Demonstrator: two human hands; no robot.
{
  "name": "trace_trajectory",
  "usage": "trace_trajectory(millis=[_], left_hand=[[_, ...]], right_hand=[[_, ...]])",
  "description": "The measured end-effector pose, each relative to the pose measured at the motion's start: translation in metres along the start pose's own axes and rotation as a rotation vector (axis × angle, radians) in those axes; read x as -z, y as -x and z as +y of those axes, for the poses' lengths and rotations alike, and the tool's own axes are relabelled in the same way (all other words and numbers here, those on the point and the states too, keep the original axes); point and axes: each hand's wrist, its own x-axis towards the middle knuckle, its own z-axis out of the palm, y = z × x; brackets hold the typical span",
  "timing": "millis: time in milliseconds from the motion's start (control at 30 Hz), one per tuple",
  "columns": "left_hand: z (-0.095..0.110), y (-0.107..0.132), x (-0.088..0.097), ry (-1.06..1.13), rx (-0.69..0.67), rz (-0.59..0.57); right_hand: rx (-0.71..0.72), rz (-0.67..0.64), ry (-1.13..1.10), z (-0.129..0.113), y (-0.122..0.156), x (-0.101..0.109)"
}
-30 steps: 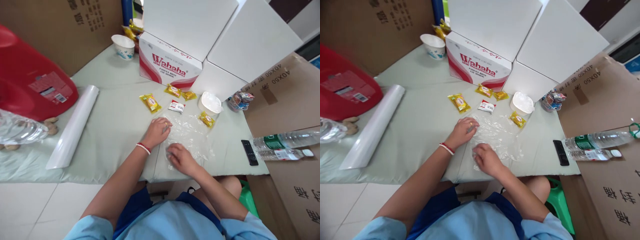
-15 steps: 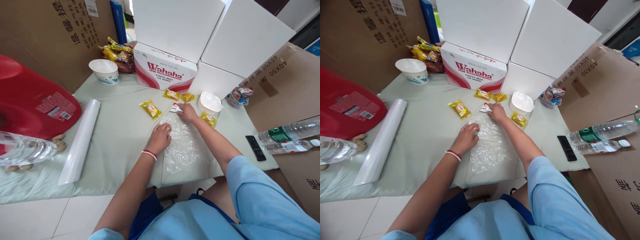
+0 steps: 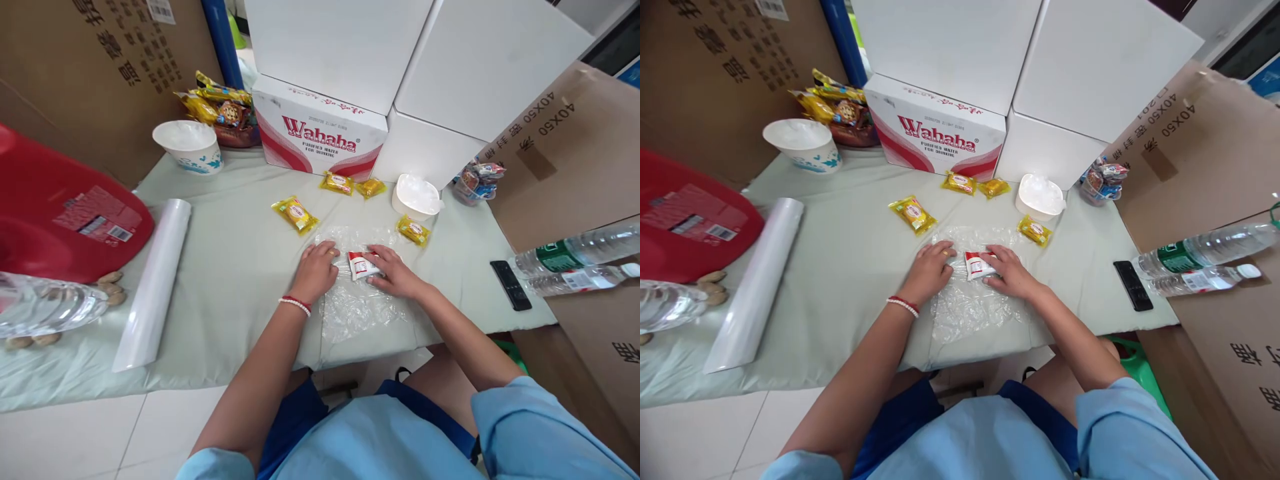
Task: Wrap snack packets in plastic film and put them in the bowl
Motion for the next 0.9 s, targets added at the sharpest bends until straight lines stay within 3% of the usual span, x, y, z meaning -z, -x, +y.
trace_trajectory(millis=[167, 267, 333, 400, 467, 567, 733, 833, 900], left_hand=[[-0.011, -0.001, 0.001, 0.106, 0.016, 0.114], [-0.002, 0.001, 0.012, 0.172, -0.007, 0.322], [0.014, 0.007, 0.022, 0.172, -0.077, 0.376], [0.033, 0.020, 0.030, 0.166, -0.205, 0.240], [0.045, 0.039, 0.033, 0.144, -0.334, -0.006], [0.042, 0.077, 0.030, 0.052, -0.387, -0.248], [0.008, 0.130, 0.036, 0.052, -0.296, -0.270], [0.004, 0.137, 0.050, 0.145, -0.221, -0.233], [0.009, 0.129, 0.060, 0.215, -0.143, -0.216]], right_hand=[[-0.049, 0.208, -0.082, -0.016, 0.044, 0.012], [-0.069, 0.195, -0.125, -0.027, 0.086, 0.012], [-0.110, 0.172, -0.120, -0.027, 0.112, 0.003], [-0.171, 0.190, -0.110, -0.023, 0.132, -0.009], [-0.215, 0.235, -0.113, -0.019, 0.144, -0.019], [-0.217, 0.293, -0.140, -0.016, 0.150, -0.027], [-0.135, 0.258, -0.246, -0.026, 0.156, -0.023], [-0.121, 0.171, -0.405, -0.033, 0.155, -0.008], [-0.190, 0.126, -0.508, -0.032, 0.146, 0.007]])
